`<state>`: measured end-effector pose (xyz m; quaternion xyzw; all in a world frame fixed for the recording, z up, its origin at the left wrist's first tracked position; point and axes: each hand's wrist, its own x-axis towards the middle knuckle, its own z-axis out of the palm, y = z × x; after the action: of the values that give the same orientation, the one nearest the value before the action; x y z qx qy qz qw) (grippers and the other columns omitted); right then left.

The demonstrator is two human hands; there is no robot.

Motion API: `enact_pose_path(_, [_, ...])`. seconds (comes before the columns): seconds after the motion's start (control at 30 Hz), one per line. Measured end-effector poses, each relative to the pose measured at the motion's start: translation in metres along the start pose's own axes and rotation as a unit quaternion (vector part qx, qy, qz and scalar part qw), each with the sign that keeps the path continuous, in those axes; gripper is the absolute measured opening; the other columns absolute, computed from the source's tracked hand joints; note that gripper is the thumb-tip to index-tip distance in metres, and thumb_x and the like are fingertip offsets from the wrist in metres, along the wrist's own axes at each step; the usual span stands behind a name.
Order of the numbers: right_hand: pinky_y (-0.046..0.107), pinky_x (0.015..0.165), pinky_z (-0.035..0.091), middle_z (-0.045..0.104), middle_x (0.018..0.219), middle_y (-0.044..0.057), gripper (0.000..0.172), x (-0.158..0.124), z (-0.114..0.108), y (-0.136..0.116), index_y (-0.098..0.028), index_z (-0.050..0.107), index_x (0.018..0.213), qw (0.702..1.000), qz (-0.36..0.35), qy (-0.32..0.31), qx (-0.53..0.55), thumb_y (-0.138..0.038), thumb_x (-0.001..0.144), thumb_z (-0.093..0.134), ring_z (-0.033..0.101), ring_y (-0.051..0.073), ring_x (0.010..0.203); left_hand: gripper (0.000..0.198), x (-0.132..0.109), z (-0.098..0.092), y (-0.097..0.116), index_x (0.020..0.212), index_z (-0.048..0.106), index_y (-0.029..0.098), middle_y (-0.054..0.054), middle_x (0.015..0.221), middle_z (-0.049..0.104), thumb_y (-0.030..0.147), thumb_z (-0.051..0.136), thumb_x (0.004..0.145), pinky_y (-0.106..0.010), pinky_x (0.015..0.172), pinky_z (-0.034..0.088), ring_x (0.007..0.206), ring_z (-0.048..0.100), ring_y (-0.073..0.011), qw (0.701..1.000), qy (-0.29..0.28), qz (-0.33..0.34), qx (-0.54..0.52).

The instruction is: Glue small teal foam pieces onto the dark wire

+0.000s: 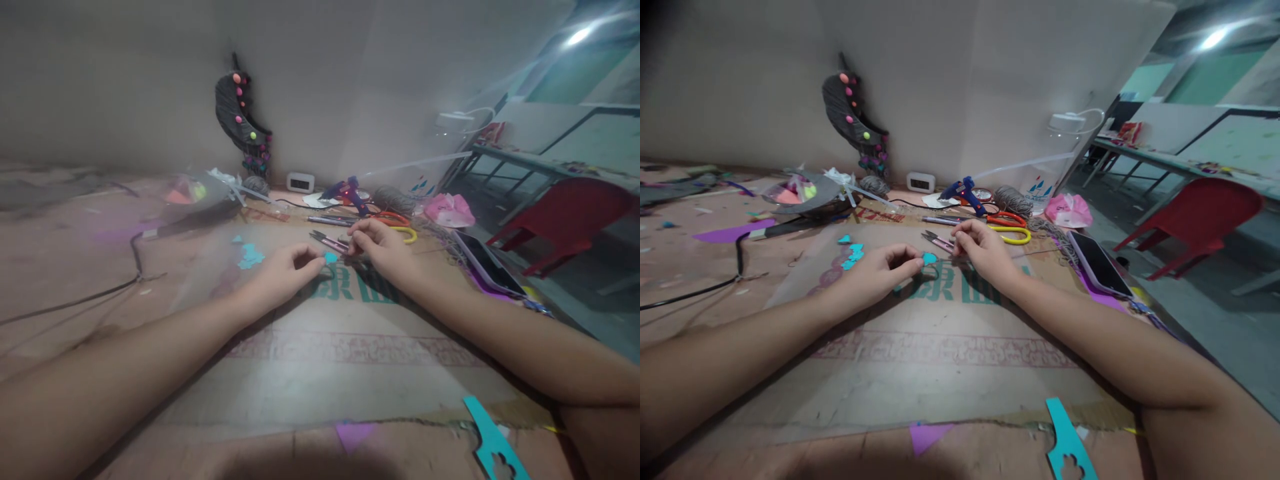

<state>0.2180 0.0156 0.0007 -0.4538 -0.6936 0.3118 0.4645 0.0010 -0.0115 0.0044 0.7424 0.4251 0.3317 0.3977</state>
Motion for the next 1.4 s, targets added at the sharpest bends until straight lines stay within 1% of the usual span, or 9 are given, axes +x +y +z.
enact_pose_path(0.2, [0.03,0.071,0.047,0.06,0.077,0.0,0.004,-0.004,0.002,0.001,-0.02,0.055,0.088,0.997,-0.053,-0.004,-0.047,-0.021,0.084,0.053,0.059,0.015,0.073,0.02,0.001,0.0,0.001,0.081,0.061,0.018,0.0,0.079,0.061,0.035,0.054,0.087,-0.027,0.071,0.041,0.075,0.055,-0.0152,1.0,0.001,0.003,-0.001])
enact_pose_path(0.33, [0.03,0.073,0.046,0.06,0.082,0.001,0.011,-0.004,0.002,0.002,-0.02,0.055,0.088,0.992,-0.084,0.016,-0.093,-0.014,0.08,0.05,0.057,0.015,0.077,0.021,0.001,0.0,0.0,0.079,0.062,0.018,-0.001,0.078,0.062,0.036,0.055,0.086,-0.028,0.07,0.042,0.074,0.055,-0.0157,1.0,0.007,0.004,0.005])
enact_pose_path(0.57, [0.029,0.063,0.044,0.06,0.075,0.001,0.015,-0.003,-0.004,-0.002,-0.018,0.06,0.097,0.989,-0.056,0.007,-0.135,-0.024,0.09,0.049,0.056,0.015,0.066,0.023,0.001,0.0,-0.002,0.078,0.062,0.018,-0.001,0.077,0.062,0.037,0.054,0.086,-0.028,0.069,0.042,0.073,0.055,-0.0154,1.0,0.005,0.013,0.003])
enact_pose_path(0.63, [0.032,0.066,0.045,0.062,0.076,0.002,0.018,0.0,-0.007,0.0,-0.018,0.063,0.101,0.976,-0.083,0.004,-0.202,-0.026,0.092,0.05,0.057,0.017,0.068,0.023,0.002,0.001,-0.003,0.077,0.062,0.018,0.0,0.075,0.061,0.037,0.054,0.086,-0.028,0.067,0.041,0.071,0.054,-0.015,1.0,0.008,0.011,0.004])
enact_pose_path(0.77, [0.039,0.086,0.046,0.066,0.102,0.011,0.02,0.006,-0.011,0.008,-0.017,0.068,0.102,0.919,-0.182,-0.044,-0.346,-0.03,0.089,0.061,0.06,0.024,0.095,0.023,0.002,0.001,-0.005,0.078,0.061,0.018,0.0,0.075,0.06,0.038,0.054,0.086,-0.027,0.066,0.039,0.07,0.053,-0.0147,1.0,0.005,0.004,0.005])
enact_pose_path(0.97, [0.034,0.079,0.047,0.064,0.104,0.013,0.019,0.006,-0.007,0.013,-0.014,0.068,0.096,0.86,-0.204,-0.09,-0.458,-0.024,0.093,0.052,0.06,0.022,0.088,0.022,0.001,0.001,-0.004,0.08,0.061,0.019,0.001,0.077,0.061,0.039,0.054,0.086,-0.026,0.067,0.039,0.072,0.054,-0.0151,1.0,-0.001,0.01,-0.001])
enact_pose_path(1.13, [0.034,0.077,0.046,0.063,0.096,0.013,0.016,0.004,-0.004,0.011,-0.013,0.063,0.095,0.852,-0.207,-0.076,-0.475,-0.015,0.091,0.048,0.057,0.022,0.086,0.023,0.001,0.0,-0.002,0.08,0.062,0.018,0.0,0.078,0.062,0.04,0.055,0.086,-0.027,0.069,0.04,0.074,0.055,-0.0157,1.0,0.003,0.001,0.013])
enact_pose_path(1.3, [0.039,0.083,0.046,0.061,0.107,0.013,0.03,0.006,-0.004,0.014,-0.016,0.063,0.118,0.854,-0.194,-0.064,-0.479,-0.026,0.09,0.059,0.056,0.026,0.096,0.024,0.001,0.0,-0.002,0.081,0.061,0.018,0.001,0.077,0.061,0.04,0.054,0.086,-0.026,0.069,0.04,0.074,0.054,-0.0157,1.0,0.002,0.004,0.02])
enact_pose_path(1.4, [0.038,0.083,0.046,0.059,0.107,0.012,0.025,0.007,-0.006,0.015,-0.018,0.067,0.109,0.86,-0.181,-0.074,-0.471,-0.03,0.088,0.064,0.056,0.026,0.096,0.024,0.001,0.001,-0.004,0.081,0.061,0.018,0.0,0.077,0.061,0.041,0.054,0.086,-0.026,0.067,0.04,0.073,0.054,-0.0158,1.0,0.001,0.008,0.015])
